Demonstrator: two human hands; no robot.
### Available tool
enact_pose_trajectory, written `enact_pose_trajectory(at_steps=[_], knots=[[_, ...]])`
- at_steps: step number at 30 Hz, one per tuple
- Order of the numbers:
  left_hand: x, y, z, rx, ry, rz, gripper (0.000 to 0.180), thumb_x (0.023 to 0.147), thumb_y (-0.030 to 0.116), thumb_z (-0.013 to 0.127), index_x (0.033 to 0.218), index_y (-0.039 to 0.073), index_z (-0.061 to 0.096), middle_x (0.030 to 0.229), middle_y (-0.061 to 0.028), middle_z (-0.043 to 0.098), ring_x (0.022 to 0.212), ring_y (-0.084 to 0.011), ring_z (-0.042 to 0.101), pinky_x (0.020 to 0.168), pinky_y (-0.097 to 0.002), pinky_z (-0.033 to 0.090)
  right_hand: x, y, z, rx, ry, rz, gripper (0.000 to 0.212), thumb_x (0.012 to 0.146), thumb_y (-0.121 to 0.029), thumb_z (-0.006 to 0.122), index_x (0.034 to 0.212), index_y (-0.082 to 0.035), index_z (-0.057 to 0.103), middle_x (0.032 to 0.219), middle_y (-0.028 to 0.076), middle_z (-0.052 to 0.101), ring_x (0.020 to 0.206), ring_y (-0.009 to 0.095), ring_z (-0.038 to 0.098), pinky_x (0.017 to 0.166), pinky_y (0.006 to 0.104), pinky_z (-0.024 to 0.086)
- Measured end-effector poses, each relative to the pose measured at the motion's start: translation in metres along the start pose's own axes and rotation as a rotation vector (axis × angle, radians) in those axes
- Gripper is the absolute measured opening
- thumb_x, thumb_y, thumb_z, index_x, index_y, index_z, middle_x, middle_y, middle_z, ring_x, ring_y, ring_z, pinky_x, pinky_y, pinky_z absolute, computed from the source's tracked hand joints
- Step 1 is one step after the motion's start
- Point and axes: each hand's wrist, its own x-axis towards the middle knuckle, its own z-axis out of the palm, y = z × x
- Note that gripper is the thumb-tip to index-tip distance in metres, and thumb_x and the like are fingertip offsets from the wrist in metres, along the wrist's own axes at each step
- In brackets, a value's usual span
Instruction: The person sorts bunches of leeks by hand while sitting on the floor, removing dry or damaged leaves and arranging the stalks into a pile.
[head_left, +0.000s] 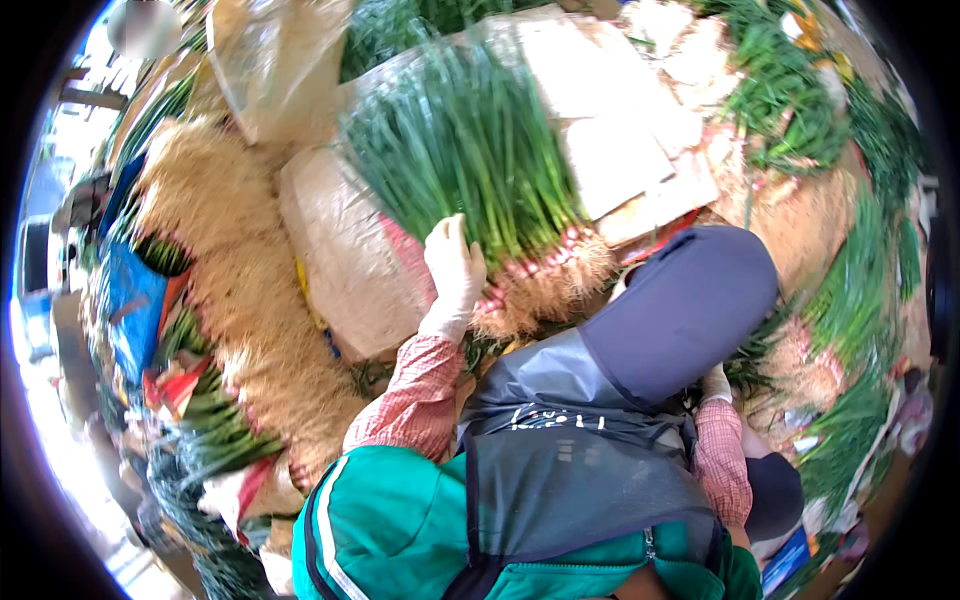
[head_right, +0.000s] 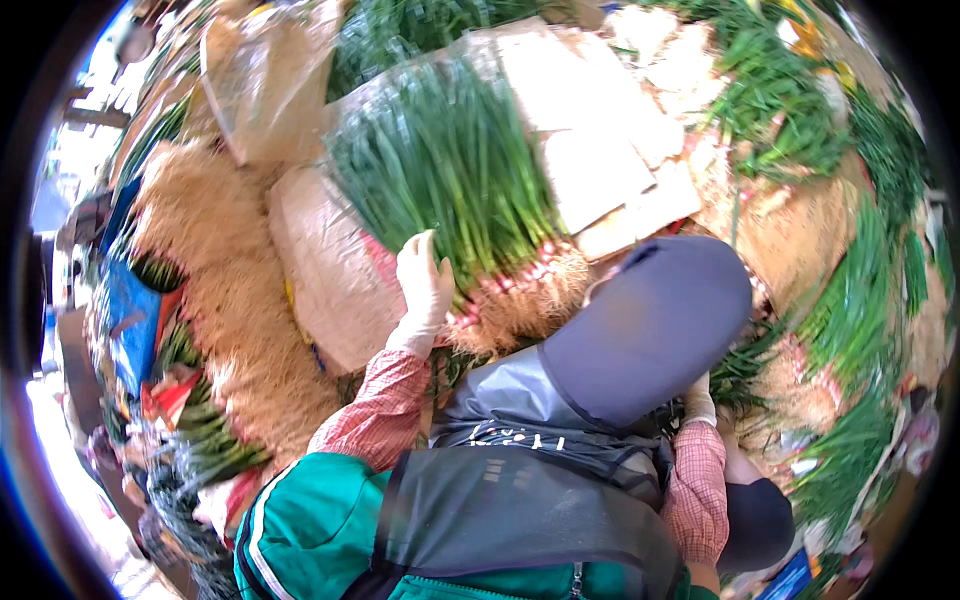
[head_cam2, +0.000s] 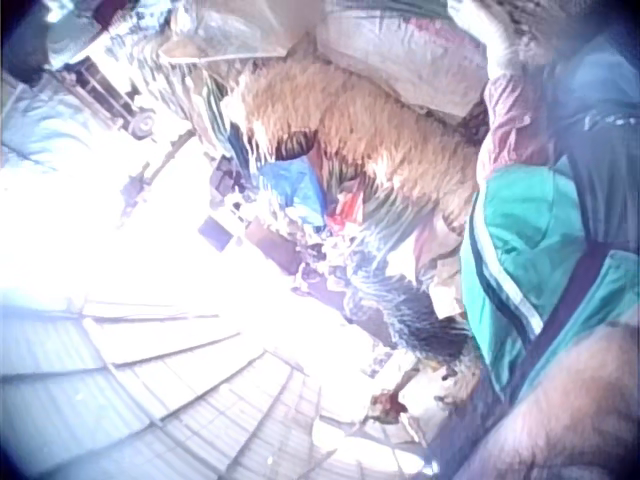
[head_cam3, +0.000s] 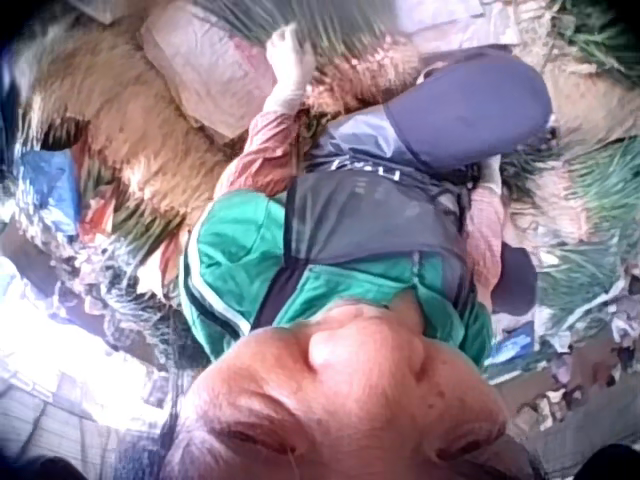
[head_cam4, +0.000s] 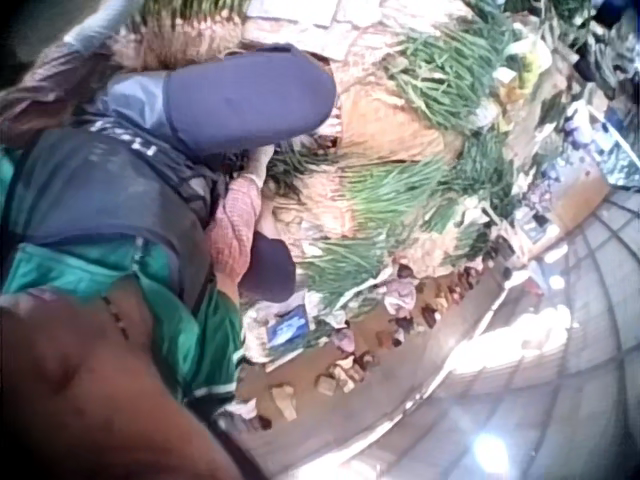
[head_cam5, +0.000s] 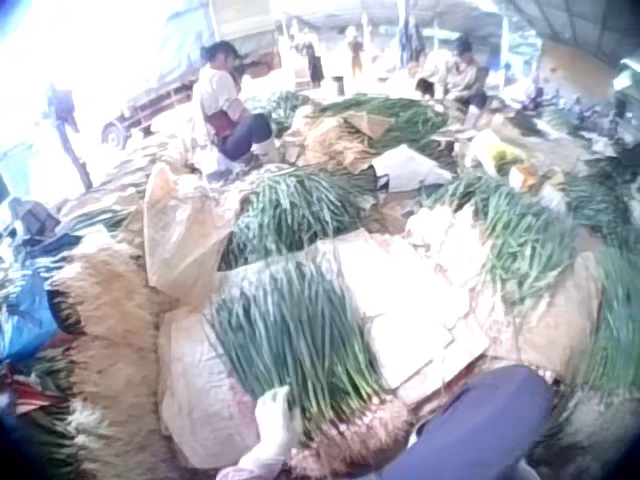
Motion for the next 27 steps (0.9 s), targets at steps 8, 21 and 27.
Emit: enact_pose_trajectory(at_steps=[8, 21, 27], knots=[[0.022, -0.120, 0.106, -0.372, -0.653, -0.037, 0.019, 0.076, 0.014, 0.067, 0.090, 0.003, 0.061, 0.082, -0.0122, 0.064, 0.077, -0.0236, 0.061, 0.072, -0.0317, 0.048, -0.013, -0.056, -0.078, 0.297, 0.126, 0.120, 0.049, 0.081, -0.018, 0.063, 0.128, -0.008, 0.050, 0.108, 0.016, 0.064, 0.095, 0.032, 0.061, 0.084, 0.0368, 0.047], [0.138, 0.239, -0.090, -1.050, -0.116, -0.009, 0.029, 0.092, 0.008, 0.048, 0.116, -0.006, 0.054, 0.106, -0.0095, 0.057, 0.094, -0.0154, 0.055, 0.086, -0.0268, 0.045, 0.005, 0.085, -0.224, -0.128, 0.870, 0.565, 0.031, 0.089, -0.034, 0.054, 0.100, -0.006, 0.062, 0.086, 0.014, 0.065, 0.085, 0.029, 0.065, 0.072, 0.0396, 0.051], [0.063, 0.422, -0.090, -1.427, -0.681, 0.082, 0.016, 0.087, 0.003, 0.055, 0.099, 0.002, 0.064, 0.094, -0.0037, 0.063, 0.086, -0.0110, 0.057, 0.082, -0.0244, 0.044, -0.010, 0.129, -0.226, 0.788, 0.777, 0.438, 0.038, 0.082, -0.036, 0.061, 0.102, -0.003, 0.067, 0.106, 0.022, 0.063, 0.094, 0.036, 0.062, 0.087, 0.0400, 0.047]])
